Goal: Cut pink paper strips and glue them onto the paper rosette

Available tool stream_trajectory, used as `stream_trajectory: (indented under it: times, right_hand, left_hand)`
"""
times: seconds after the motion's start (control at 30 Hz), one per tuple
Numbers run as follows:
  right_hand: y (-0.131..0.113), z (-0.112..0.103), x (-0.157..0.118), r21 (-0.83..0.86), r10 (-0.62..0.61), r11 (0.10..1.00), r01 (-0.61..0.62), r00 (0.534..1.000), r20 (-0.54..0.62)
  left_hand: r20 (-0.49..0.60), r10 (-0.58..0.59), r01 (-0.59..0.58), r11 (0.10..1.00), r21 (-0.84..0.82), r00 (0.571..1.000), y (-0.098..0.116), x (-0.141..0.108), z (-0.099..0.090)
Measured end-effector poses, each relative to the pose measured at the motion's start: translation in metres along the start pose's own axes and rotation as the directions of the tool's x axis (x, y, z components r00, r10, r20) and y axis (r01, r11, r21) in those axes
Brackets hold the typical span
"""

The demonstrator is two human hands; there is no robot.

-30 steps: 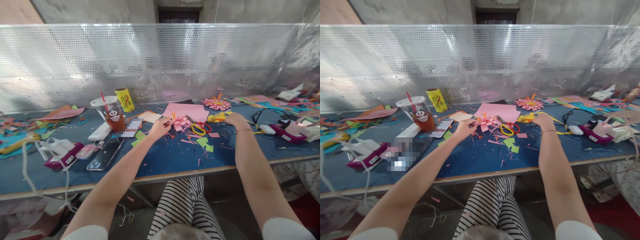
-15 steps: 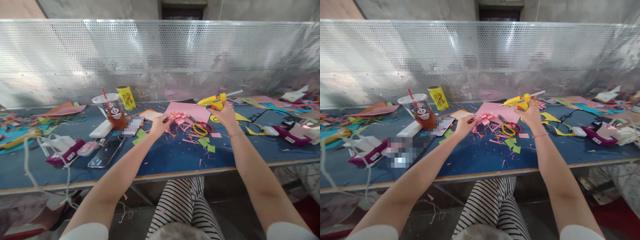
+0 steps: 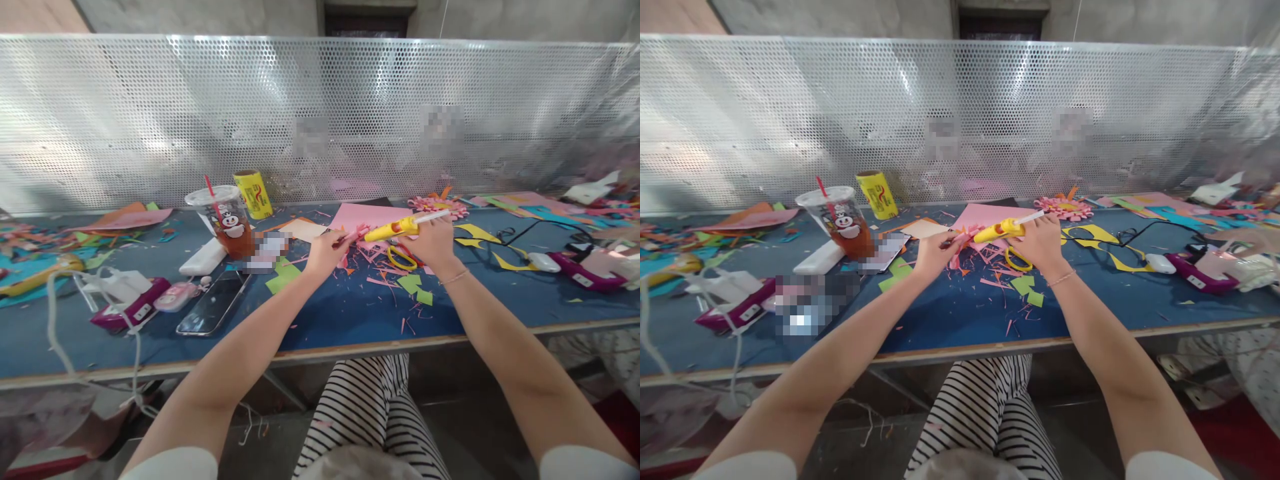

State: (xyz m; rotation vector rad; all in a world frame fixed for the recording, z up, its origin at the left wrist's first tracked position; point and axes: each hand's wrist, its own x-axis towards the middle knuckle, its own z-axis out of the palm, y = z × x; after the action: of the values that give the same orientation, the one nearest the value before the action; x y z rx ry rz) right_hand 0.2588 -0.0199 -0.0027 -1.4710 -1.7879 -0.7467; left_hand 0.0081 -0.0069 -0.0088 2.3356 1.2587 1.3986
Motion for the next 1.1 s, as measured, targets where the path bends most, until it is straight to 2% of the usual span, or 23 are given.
stream_trajectory:
  times: [0.27,0.43,0.7,0.97,1.1]
  right_hand:
    - [0.001,-0.006,0.001,-0.103,-0.042,0.994,0.045,0.999,0.033]
    - [0.001,-0.009,0.002,-0.108,-0.077,0.991,0.083,0.995,0.058]
    - [0.005,-0.012,0.003,-0.116,-0.052,0.991,0.062,0.995,0.088]
    - [-0.002,-0.013,0.004,-0.088,-0.156,0.982,0.164,0.983,0.098]
    - [0.001,-0.015,0.005,-0.106,-0.163,0.980,0.171,0.983,0.081]
  left_hand:
    - [0.014,0.009,-0.009,1.000,0.021,1.000,0.002,-0.001,0.002]
    - [0.015,-0.003,0.003,1.000,0.012,1.000,0.003,0.000,0.001]
    - [0.003,-0.003,0.003,1.000,-0.003,1.000,0.003,0.000,0.000]
    - [0.010,-0.017,0.017,1.000,0.008,1.000,0.004,-0.001,-0.001]
    - [0.007,-0.015,0.015,1.000,0.003,1.000,0.005,0.000,-0.002]
